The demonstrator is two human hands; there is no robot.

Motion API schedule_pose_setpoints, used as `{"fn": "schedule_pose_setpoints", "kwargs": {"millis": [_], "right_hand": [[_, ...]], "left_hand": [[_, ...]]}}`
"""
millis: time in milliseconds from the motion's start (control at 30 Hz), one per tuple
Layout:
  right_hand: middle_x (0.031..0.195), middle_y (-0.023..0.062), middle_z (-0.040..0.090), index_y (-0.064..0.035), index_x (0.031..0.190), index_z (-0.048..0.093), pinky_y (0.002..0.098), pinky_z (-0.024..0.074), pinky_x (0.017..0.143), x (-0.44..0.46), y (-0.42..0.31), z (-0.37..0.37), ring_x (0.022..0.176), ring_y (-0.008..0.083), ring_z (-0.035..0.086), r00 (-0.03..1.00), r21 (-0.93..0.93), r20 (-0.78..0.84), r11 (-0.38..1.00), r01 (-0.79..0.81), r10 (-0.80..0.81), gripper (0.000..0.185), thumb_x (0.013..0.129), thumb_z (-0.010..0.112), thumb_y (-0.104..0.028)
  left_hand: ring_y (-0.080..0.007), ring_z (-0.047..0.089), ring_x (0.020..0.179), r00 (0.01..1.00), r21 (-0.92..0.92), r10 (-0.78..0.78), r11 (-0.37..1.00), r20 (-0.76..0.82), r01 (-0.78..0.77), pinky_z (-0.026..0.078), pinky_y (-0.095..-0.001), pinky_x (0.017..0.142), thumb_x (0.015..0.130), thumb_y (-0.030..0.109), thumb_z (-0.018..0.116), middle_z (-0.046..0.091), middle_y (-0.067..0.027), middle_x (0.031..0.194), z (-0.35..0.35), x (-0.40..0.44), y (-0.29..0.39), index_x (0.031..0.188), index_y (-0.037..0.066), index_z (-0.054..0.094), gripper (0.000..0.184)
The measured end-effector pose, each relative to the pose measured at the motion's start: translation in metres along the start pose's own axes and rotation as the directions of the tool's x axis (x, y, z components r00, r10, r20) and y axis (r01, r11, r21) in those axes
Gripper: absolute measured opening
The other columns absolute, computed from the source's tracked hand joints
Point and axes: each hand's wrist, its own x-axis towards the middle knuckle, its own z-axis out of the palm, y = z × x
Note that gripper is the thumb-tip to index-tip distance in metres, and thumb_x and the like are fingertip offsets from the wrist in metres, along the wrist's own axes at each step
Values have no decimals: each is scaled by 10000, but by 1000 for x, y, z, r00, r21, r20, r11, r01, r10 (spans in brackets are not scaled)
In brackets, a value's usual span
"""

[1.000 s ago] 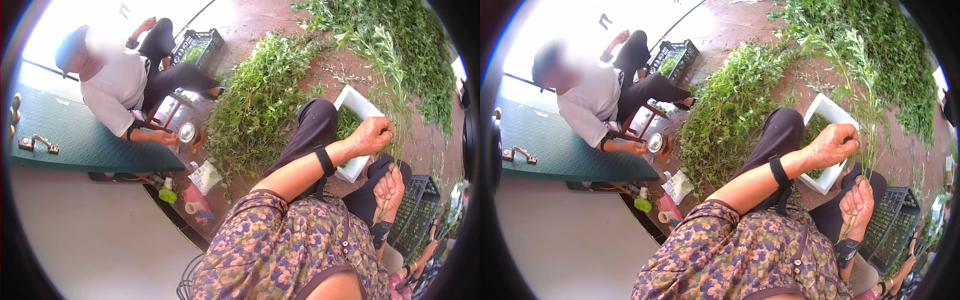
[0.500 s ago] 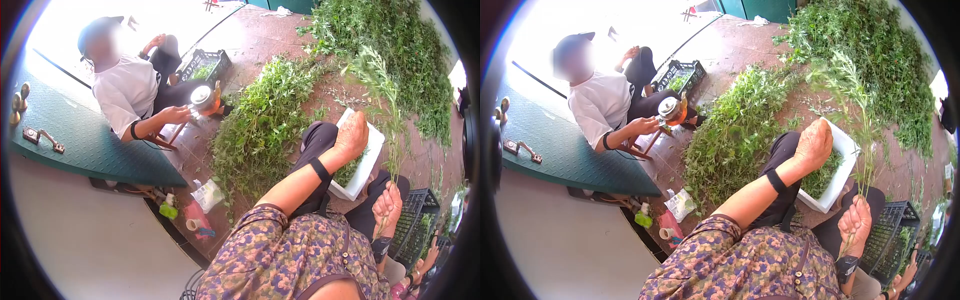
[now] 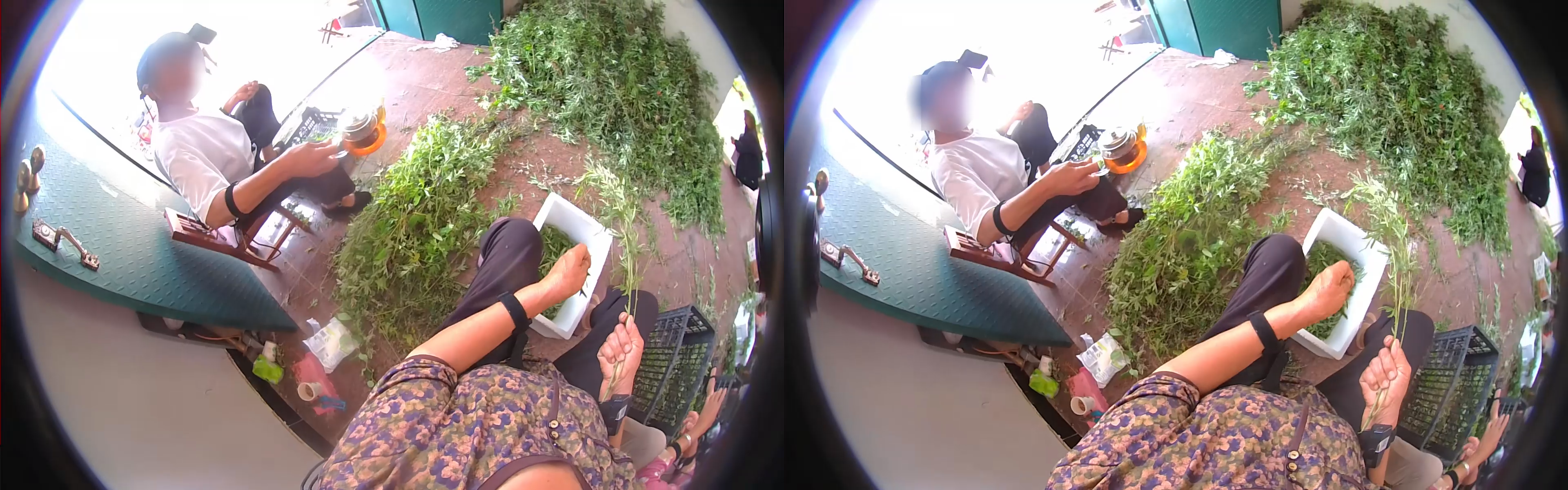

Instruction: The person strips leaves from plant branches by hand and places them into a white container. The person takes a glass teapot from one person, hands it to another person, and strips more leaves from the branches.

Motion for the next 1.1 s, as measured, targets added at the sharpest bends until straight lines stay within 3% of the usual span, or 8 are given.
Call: {"fn": "schedule_pose_setpoints", "kwargs": {"millis": [133, 233, 433, 767, 800, 867, 933, 1100], "right_hand": [[455, -52, 295, -25, 994, 468, 214, 209, 288, -9, -3, -2, 304, 57, 257, 998, 33, 55, 999, 35, -36, 207, 978, 351, -195], [446, -55, 283, -28, 1005, 463, 216, 201, 295, -13, -8, -6, 303, 55, 256, 991, 22, 103, 996, 82, -84, 193, 975, 330, -165], [450, -63, 284, -23, 974, 501, 204, 210, 325, -19, -10, 14, 324, 46, 257, 990, 47, 141, 999, 10, -17, 170, 949, 436, -178], [491, -60, 360, -28, 829, 536, 203, 248, 351, -16, 16, 40, 365, 37, 294, 999, -585, 37, 810, 36, -18, 140, 885, 549, -156], [507, -63, 372, -32, 826, 536, 201, 250, 356, -10, 22, 37, 377, 34, 301, 999, -662, 31, 748, 53, -43, 133, 883, 548, -151], [545, -64, 407, -33, 822, 537, 190, 265, 368, -1, 28, 30, 410, 26, 344, 989, -765, -61, 643, 41, -135, 126, 864, 552, -151], [529, -59, 405, -29, 828, 537, 198, 260, 352, 10, 32, 23, 390, 31, 345, 975, -760, -103, 648, 51, -198, 145, 863, 561, -168], [472, -47, 367, -67, 808, 493, 208, 260, 309, 37, 36, 4, 324, 63, 324, 985, -649, -158, 759, -45, -76, 188, 866, 582, -223]], "left_hand": [[-361, 582, 835, 976, 216, -155, 969, 156, 119, 459, -425, 746, 767, 158, 605, 570, -219, 831, 13, -1, -10, 1014, -37, 476, 341], [-418, 426, 1160, 960, 379, -27, 922, 279, -84, 379, -410, 966, 661, 179, 696, 418, -320, 1215, 7, 4, -10, 1293, -76, 290, 793], [-426, 411, 1166, 956, 431, 149, 867, 251, -249, 365, -418, 981, 728, 79, 610, 414, -314, 1228, -18, 3, 42, 1275, -110, 304, 655], [-426, 499, 967, 928, 432, 204, 840, 311, -329, 455, -418, 819, 705, -5, 555, 468, -286, 1031, -2, -5, 48, 1131, -120, 374, 477], [-432, 504, 934, 880, 401, 304, 802, 365, -443, 452, -435, 802, 687, -14, 548, 469, -285, 1024, 4, -2, 25, 1128, -117, 374, 484], [-423, 481, 1006, 733, 634, 381, 369, 564, -679, 422, -449, 843, 720, 80, 589, 475, -273, 1058, 14, 0, 4, 1078, -72, 437, 417], [-421, 485, 984, 938, 381, 187, 877, 291, -293, 419, -448, 840, 719, 109, 582, 488, -265, 988, -1, -9, 46, 1051, -82, 452, 405], [-408, 505, 922, 960, 531, 35, 827, 277, -183, 423, -464, 806, 728, 113, 586, 505, -254, 889, -34, -16, 41, 908, -55, 453, 280]]}}
